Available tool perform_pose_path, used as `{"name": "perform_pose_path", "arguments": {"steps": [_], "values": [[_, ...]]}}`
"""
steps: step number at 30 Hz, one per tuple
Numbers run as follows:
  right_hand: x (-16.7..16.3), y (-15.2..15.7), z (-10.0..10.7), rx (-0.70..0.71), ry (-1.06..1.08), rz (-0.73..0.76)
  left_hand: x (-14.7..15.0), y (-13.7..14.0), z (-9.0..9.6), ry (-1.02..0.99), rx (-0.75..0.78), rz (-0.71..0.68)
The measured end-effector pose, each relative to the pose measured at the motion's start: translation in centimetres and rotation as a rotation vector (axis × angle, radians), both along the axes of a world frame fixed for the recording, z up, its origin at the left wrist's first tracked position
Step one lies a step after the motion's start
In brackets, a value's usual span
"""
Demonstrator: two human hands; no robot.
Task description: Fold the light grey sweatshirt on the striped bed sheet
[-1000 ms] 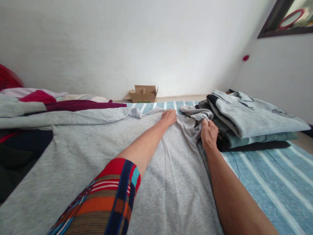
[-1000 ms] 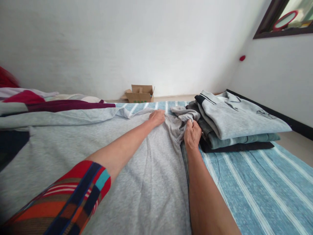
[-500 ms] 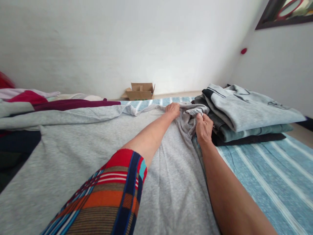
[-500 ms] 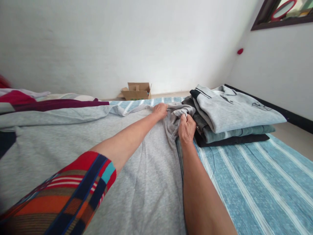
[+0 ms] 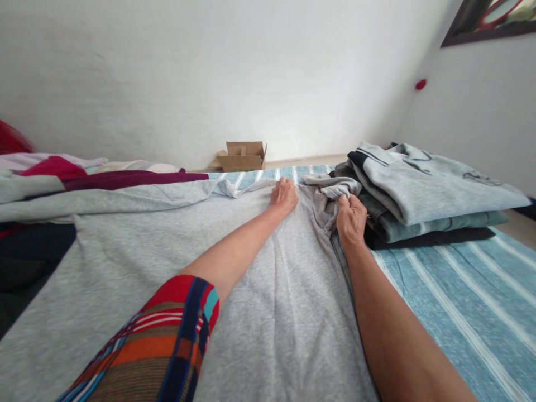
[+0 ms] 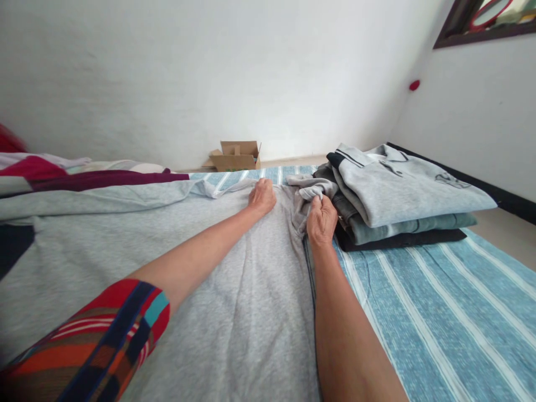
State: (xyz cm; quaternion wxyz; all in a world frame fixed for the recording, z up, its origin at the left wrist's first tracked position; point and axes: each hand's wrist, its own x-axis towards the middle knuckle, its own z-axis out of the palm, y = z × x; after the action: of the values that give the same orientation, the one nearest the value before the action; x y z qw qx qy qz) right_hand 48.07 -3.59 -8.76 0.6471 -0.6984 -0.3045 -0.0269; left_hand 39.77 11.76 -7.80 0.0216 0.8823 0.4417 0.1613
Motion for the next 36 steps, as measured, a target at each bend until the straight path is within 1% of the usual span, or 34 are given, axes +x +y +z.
{"name": "perform_pose_path", "arguments": {"steps": [3,6,8,12,16,19,24,27,29,31,36], "values": [[0.0,0.1,-0.1,-0.022,-0.001,0.010,-2.2,1.5,-0.1,0.057,-0.036,0.136],[0.0,0.1,-0.3,-0.060,-0.016,0.015,-3.4,2.8,-0.5,0.111,-0.084,0.173],[-0.1,0.1,-0.4,-0.076,-0.027,0.015,-3.6,3.5,-0.8,0.145,-0.122,0.146],[-0.1,0.0,-0.6,-0.098,-0.025,0.013,-4.0,4.7,-0.9,0.208,-0.197,0.045],[0.1,0.0,-0.9,-0.145,-0.032,-0.002,-4.6,5.4,-0.7,0.247,-0.228,-0.030],[0.2,0.1,-1.1,-0.202,-0.042,-0.020,-4.9,4.9,-0.6,0.246,-0.199,-0.039],[0.1,0.1,-1.2,-0.238,-0.039,-0.036,-6.2,3.2,-0.1,0.226,-0.106,-0.053],[0.0,0.0,-1.1,-0.260,-0.036,-0.040,-7.7,3.0,-0.1,0.231,-0.087,-0.010],[-0.1,0.0,-1.1,-0.277,-0.033,-0.041,-8.6,3.3,-0.3,0.231,-0.083,0.021],[-0.1,-0.1,-1.1,-0.295,-0.032,-0.044,-9.4,4.0,-0.5,0.230,-0.081,0.016],[-0.1,-0.1,-1.3,-0.325,-0.042,-0.057,-11.1,6.3,-0.1,0.227,-0.055,-0.121]]}}
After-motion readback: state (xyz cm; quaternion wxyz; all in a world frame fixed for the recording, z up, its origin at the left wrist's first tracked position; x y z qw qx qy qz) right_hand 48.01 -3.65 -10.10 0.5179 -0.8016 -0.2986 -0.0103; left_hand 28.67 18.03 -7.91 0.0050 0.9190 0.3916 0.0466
